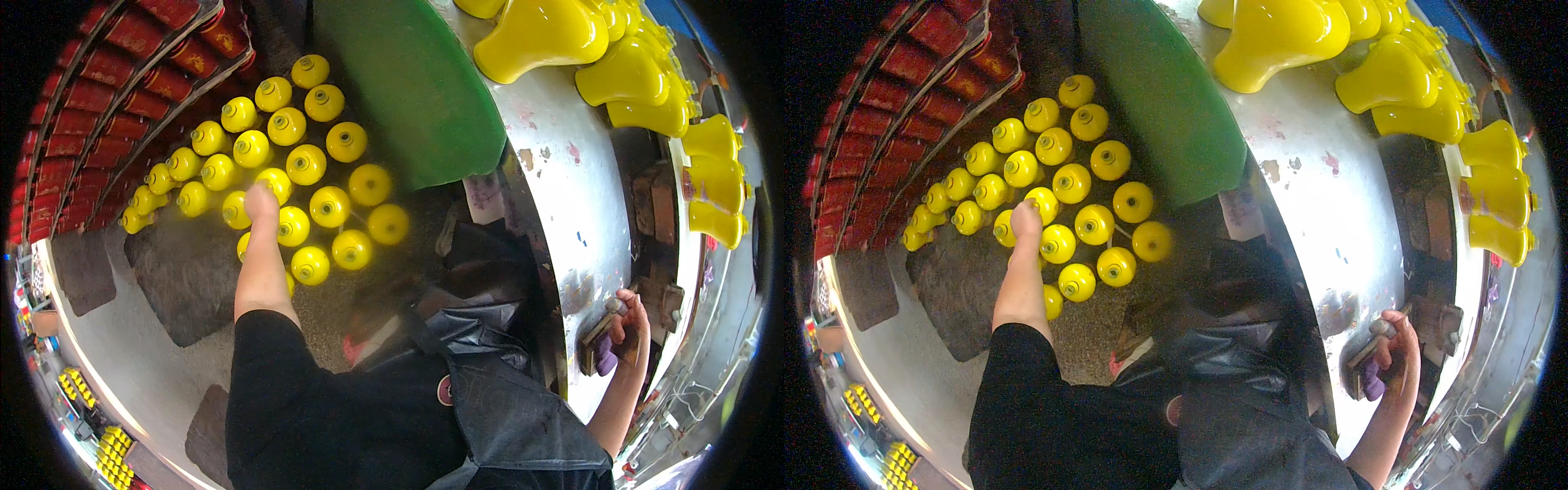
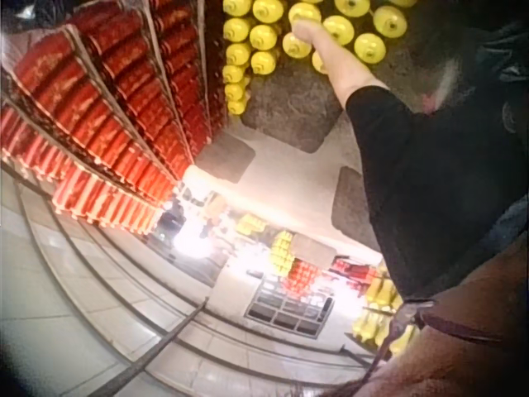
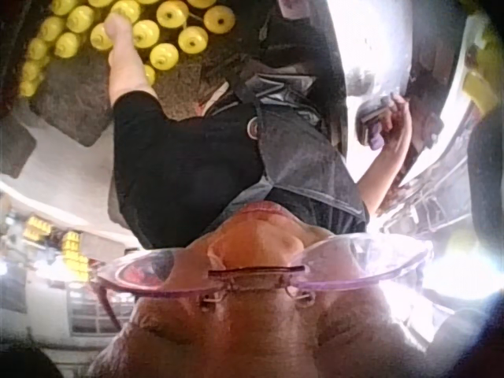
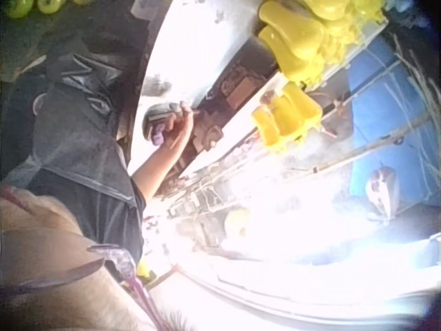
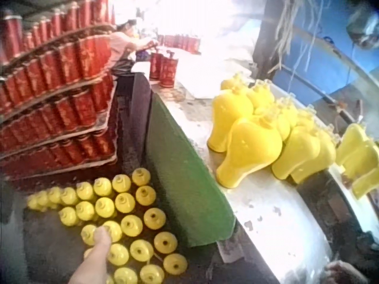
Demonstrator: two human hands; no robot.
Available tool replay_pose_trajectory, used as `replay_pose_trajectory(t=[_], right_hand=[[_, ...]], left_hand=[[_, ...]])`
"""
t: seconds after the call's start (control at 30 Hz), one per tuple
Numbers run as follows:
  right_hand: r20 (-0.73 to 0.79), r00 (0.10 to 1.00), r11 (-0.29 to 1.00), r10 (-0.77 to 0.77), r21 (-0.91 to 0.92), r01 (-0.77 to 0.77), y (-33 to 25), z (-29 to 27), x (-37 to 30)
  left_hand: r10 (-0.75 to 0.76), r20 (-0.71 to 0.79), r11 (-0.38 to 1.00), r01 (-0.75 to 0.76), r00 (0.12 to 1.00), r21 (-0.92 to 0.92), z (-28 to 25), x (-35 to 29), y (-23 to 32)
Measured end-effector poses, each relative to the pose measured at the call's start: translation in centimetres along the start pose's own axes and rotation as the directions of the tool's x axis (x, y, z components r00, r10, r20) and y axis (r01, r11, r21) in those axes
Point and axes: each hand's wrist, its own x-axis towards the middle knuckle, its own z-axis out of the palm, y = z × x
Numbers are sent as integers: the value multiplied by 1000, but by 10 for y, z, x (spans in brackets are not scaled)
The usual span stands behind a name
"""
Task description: The person picks up a yellow ceramic vase, applies a decorative sticker to its base, smooths it with a tool, and then applies a second sticker to the body of the vase, smoothing it as well.
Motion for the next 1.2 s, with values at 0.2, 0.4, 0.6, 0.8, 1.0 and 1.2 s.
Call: replay_pose_trajectory(t=[0.2, 0.4, 0.6, 0.8, 1.0, 1.2], right_hand=[[107, 994, 999, -36, 1, 36, -1, 4, 0], [91, 995, 999, -30, 29, 28, 5, 3, -3], [153, 987, 999, -53, 7, 53, 6, 6, -9], [-10, 999, 999, -51, -15, 51, 3, 20, -23], [17, 999, 999, -49, -16, 49, -1, 24, -28], [66, 998, 985, -5, 170, -6, 10, 13, -21]], left_hand=[[13, -59, 1000, -13, 998, -2, -1, -3, -2], [-25, -56, 999, 23, 998, -25, 0, 0, -1], [101, -112, 994, -96, 989, 43, 6, 13, -9], [185, -131, 982, -188, 974, -14, 1, 18, -9], [143, -66, 990, -142, 988, 21, 5, 20, -13], [60, 259, 975, -112, 964, 191, -29, 21, 11]])
